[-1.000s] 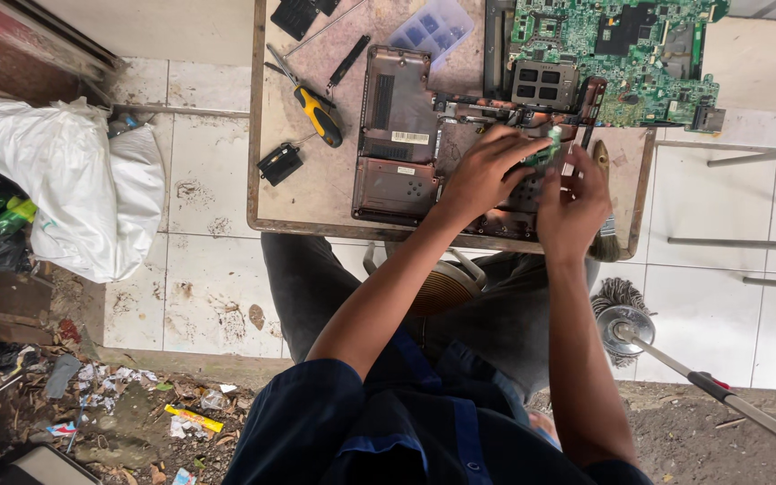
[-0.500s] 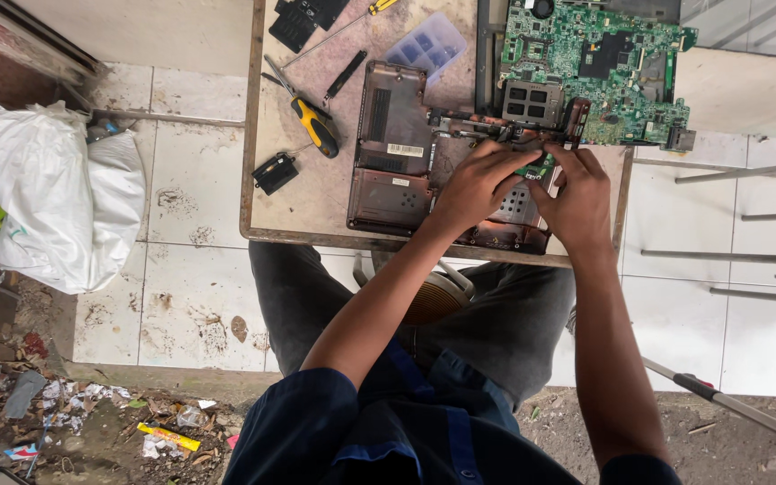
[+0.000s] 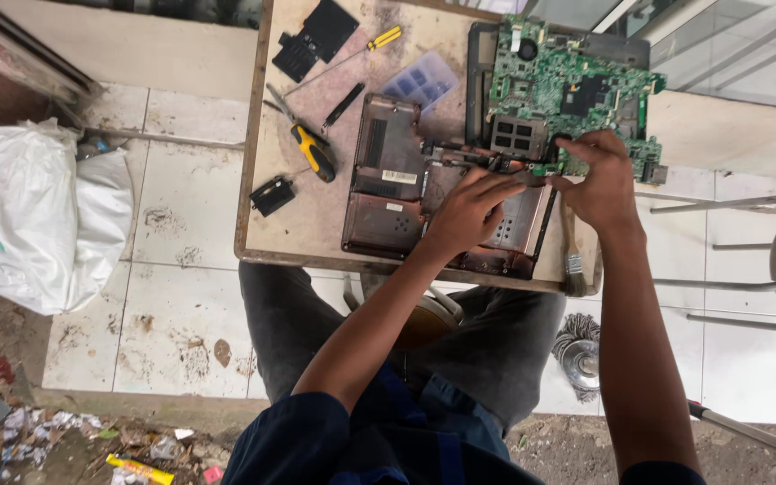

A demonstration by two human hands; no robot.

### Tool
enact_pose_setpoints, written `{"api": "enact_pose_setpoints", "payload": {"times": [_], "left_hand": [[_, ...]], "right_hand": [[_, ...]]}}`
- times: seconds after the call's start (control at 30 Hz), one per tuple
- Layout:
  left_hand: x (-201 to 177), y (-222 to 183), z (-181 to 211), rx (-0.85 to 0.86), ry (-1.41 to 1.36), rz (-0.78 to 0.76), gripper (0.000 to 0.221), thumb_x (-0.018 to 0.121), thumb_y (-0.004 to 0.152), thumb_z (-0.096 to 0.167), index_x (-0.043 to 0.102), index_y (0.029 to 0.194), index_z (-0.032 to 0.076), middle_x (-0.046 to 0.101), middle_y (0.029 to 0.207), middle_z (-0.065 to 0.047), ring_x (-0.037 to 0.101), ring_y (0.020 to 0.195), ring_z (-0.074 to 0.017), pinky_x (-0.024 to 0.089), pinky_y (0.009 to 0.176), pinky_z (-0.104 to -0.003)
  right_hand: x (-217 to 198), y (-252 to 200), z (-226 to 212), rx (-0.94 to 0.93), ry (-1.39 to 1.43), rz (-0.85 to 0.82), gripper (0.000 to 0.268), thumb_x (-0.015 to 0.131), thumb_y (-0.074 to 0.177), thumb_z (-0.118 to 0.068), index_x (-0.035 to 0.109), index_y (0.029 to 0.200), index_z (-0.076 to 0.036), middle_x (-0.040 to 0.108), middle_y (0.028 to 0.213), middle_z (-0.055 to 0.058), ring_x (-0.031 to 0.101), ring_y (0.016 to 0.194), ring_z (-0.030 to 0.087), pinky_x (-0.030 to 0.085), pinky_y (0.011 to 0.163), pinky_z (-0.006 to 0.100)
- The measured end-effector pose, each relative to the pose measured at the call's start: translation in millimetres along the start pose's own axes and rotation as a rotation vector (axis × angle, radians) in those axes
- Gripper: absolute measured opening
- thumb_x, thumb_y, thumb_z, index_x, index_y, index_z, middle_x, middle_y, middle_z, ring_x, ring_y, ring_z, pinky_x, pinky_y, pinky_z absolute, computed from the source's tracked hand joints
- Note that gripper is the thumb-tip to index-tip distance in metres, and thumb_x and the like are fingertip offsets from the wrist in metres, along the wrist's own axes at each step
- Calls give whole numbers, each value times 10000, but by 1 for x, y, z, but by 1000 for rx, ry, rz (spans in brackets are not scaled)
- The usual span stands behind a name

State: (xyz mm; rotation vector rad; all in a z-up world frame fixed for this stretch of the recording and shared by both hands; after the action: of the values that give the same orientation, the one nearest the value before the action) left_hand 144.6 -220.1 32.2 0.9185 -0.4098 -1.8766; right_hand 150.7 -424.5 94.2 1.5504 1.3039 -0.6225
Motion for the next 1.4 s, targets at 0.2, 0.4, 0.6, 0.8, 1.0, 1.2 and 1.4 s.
{"api": "enact_pose_setpoints", "payload": {"times": [0.2,0.4,0.6,0.8,1.0,1.2,1.4], "left_hand": [[3,-1,-2,10,3,11,347,546,1081,36,673,1384,147,671,1350,-89,611,1279,-306,690,857,-458],[-3,0,4,18,12,21,338,563,1054,18,701,1342,129,689,1290,-91,624,1229,-302,676,870,-473],[-4,2,2,37,3,38,308,568,1046,22,719,1292,130,696,1226,-91,632,1197,-304,679,865,-475],[-13,5,14,46,26,55,227,561,1050,37,746,1170,89,701,1128,-99,634,1113,-280,661,837,-446],[-6,2,4,59,8,63,222,538,1073,78,759,1096,95,700,1065,-79,633,1066,-254,650,823,-434],[-6,1,8,63,22,83,215,548,1067,74,759,1027,88,697,1017,-72,631,1033,-238,647,824,-414],[-7,3,6,60,20,78,217,555,1064,74,765,1016,102,700,999,-59,630,1015,-223,639,823,-409]], "right_hand": [[12,-10,22,87,21,-3,699,1005,704,-24,797,1371,-59,602,1143,130,707,922,312,612,777,424],[3,-16,1,108,81,23,644,1009,756,-2,779,1357,17,609,1116,177,711,918,369,600,652,389],[5,-20,9,169,51,77,619,1001,744,9,772,1319,12,601,1082,155,709,906,316,597,624,355],[2,-28,-27,124,-151,198,623,1099,777,-324,803,1217,4,606,1039,123,694,849,293,599,663,372],[21,-34,-29,209,-410,310,604,1023,669,-364,801,1147,-69,603,1039,82,614,1015,348,537,798,489],[17,-41,-28,188,-299,393,548,959,601,-192,831,1125,-92,657,1085,58,641,990,308,568,833,433],[0,-27,-43,129,-186,376,585,929,650,-36,775,1213,14,624,1163,125,614,1040,358,563,894,455]]}}
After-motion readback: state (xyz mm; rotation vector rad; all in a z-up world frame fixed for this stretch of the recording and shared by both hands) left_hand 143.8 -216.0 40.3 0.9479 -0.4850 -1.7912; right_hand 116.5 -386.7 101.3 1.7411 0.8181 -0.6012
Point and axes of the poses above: each hand's wrist, its own y-axis towards the middle knuckle, its own x-axis out of the palm, z = x × y, the point moved 8 cm from there along y, towards the middle knuckle
